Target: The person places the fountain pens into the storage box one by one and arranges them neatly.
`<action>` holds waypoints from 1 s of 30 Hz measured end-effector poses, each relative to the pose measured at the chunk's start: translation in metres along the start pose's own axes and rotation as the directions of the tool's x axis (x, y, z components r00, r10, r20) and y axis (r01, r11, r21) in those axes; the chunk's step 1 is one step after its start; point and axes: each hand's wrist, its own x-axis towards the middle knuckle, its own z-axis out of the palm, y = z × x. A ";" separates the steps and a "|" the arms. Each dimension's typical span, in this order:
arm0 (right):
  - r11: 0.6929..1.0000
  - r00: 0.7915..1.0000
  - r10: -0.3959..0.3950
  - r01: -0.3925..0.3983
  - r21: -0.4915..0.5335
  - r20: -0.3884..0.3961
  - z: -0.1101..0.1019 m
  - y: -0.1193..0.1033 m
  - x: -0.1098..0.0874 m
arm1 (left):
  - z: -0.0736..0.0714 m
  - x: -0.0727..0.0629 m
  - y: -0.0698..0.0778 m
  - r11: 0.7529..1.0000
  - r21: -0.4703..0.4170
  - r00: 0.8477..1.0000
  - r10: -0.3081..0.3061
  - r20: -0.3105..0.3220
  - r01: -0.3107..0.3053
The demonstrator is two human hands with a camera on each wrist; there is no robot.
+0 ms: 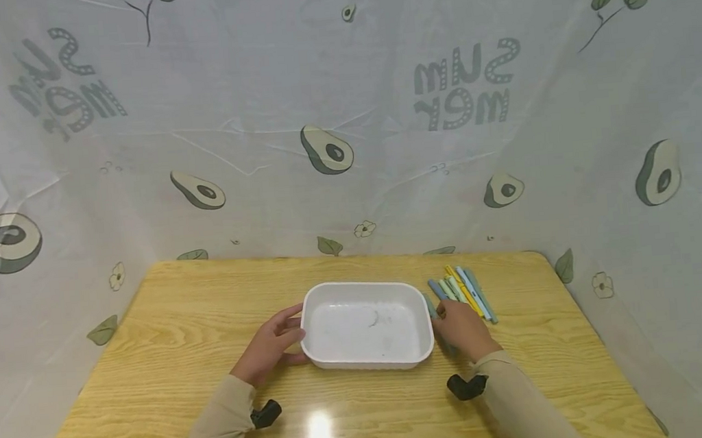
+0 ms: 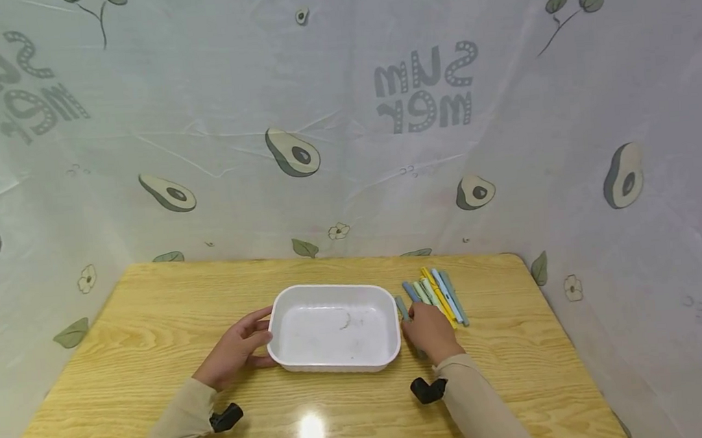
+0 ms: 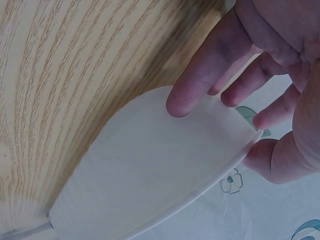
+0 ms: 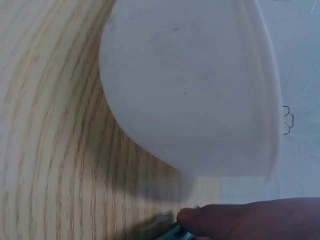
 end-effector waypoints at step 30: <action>0.994 0.995 0.089 -0.092 0.066 0.045 -0.002 -0.006 0.005 | 0.005 -0.001 0.001 1.000 -0.023 1.000 -0.016 -0.012 0.015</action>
